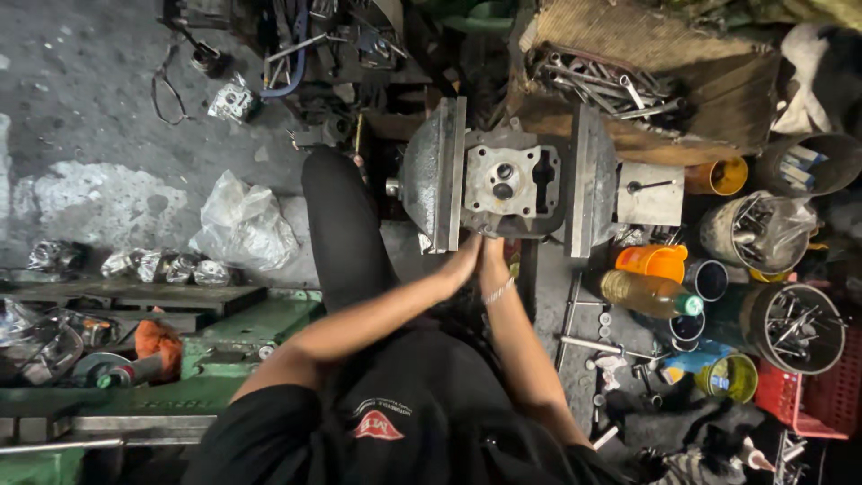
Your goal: The person pours liquid from a plastic bottle onto a metal engine part clamped in a vise, then repeatedly scrubs and wipes the surface with a cloth. The person continues to rub and wipe the part, occasionally adjusting the cloth, and finishes by wiping their hands.
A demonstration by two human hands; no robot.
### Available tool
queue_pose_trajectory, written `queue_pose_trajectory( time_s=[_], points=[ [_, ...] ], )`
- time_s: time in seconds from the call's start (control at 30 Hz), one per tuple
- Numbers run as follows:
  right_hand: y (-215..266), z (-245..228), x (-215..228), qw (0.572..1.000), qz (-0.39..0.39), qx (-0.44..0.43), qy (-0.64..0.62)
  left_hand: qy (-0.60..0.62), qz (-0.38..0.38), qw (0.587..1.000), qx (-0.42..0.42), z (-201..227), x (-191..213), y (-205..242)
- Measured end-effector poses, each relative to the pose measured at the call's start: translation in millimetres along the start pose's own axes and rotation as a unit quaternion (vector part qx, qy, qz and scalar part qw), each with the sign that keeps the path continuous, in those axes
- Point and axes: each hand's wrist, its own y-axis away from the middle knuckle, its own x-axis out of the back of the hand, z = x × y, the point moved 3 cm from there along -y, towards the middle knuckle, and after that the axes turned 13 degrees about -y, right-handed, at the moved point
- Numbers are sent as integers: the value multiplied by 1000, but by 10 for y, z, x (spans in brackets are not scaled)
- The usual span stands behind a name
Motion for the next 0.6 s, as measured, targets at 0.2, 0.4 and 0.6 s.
queue_pose_trajectory(
  time_s=[0.2, 0.4, 0.6],
  points=[
    [210, 31, -145, 999, -11, 25, 20, 25, 37, 998, 33, 78, 120, 22],
    [282, -203, -357, 998, -50, 5, 32, 59, 3, 997, 44, 82, 38, -45],
    [449, -152, -418, 998, -53, 33, 32, 118, 41, 992, 33, 183, 142, 167]
  ],
)
